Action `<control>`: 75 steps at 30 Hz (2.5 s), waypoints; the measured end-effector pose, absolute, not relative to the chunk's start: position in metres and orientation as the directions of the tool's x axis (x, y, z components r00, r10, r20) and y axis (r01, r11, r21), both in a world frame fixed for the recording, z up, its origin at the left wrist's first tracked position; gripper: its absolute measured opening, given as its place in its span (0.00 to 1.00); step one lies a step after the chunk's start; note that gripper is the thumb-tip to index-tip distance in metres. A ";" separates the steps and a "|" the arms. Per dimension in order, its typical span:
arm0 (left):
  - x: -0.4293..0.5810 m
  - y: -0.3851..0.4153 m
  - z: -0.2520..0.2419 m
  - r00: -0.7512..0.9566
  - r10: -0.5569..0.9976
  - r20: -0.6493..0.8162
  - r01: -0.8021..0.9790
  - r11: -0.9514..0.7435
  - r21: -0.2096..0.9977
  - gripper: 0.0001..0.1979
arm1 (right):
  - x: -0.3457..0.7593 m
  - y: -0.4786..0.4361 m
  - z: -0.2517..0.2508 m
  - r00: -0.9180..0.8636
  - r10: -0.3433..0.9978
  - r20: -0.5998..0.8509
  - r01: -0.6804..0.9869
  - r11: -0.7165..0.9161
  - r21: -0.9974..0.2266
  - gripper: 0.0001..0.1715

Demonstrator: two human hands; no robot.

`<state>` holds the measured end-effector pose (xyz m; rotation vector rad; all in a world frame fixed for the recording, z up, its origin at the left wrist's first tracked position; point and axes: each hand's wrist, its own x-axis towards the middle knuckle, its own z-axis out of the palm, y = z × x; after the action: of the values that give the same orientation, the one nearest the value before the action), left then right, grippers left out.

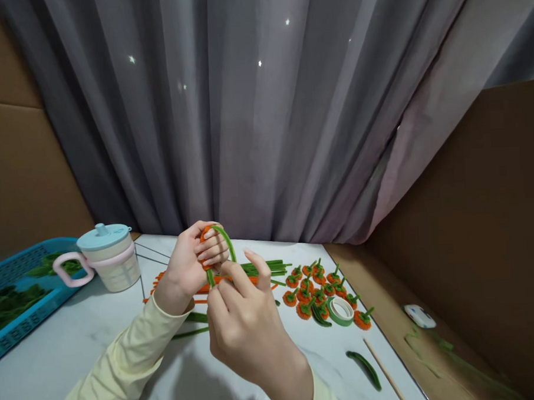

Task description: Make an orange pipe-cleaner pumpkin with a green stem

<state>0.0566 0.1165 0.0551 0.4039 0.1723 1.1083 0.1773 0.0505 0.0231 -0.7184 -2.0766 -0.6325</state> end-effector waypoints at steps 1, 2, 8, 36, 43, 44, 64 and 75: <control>0.057 0.116 0.056 0.424 0.904 0.065 -0.839 0.364 0.403 0.19 | 0.174 0.050 0.020 -0.489 0.251 0.835 0.692 0.695 0.196 0.14; 0.057 0.116 0.056 0.408 0.911 0.064 -0.844 0.349 0.406 0.19 | 0.171 0.050 0.018 -0.488 0.240 0.839 0.701 0.680 0.214 0.14; 0.054 0.115 0.058 0.414 0.908 0.056 -0.840 0.358 0.408 0.18 | 0.175 0.050 0.021 -0.502 0.237 0.831 0.662 0.725 0.193 0.13; 0.058 0.111 0.055 0.337 0.933 0.126 -0.795 0.210 0.570 0.19 | 0.201 0.056 0.035 -0.588 0.292 0.754 0.709 0.636 0.307 0.16; 0.064 0.104 0.051 0.199 0.973 0.118 -0.860 0.115 0.498 0.18 | 0.184 0.060 0.018 -0.546 0.238 0.803 0.753 0.561 0.345 0.16; 0.065 0.103 0.051 0.172 0.979 0.111 -0.868 0.098 0.488 0.18 | 0.182 0.061 0.016 -0.532 0.230 0.815 0.763 0.548 0.343 0.16; 0.043 0.110 0.056 0.353 0.872 0.340 0.010 -0.366 0.930 0.14 | 0.229 0.053 0.050 -0.533 0.260 0.805 0.782 0.514 0.352 0.14; 0.053 0.109 0.047 0.325 0.894 0.308 -0.320 -0.202 0.926 0.10 | 0.219 0.054 0.043 -0.441 0.243 0.864 0.842 0.446 0.304 0.12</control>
<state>0.0529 0.1094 0.0474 1.3366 0.5867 1.2246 0.2194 0.0537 0.0426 -0.9114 -1.9233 -0.9794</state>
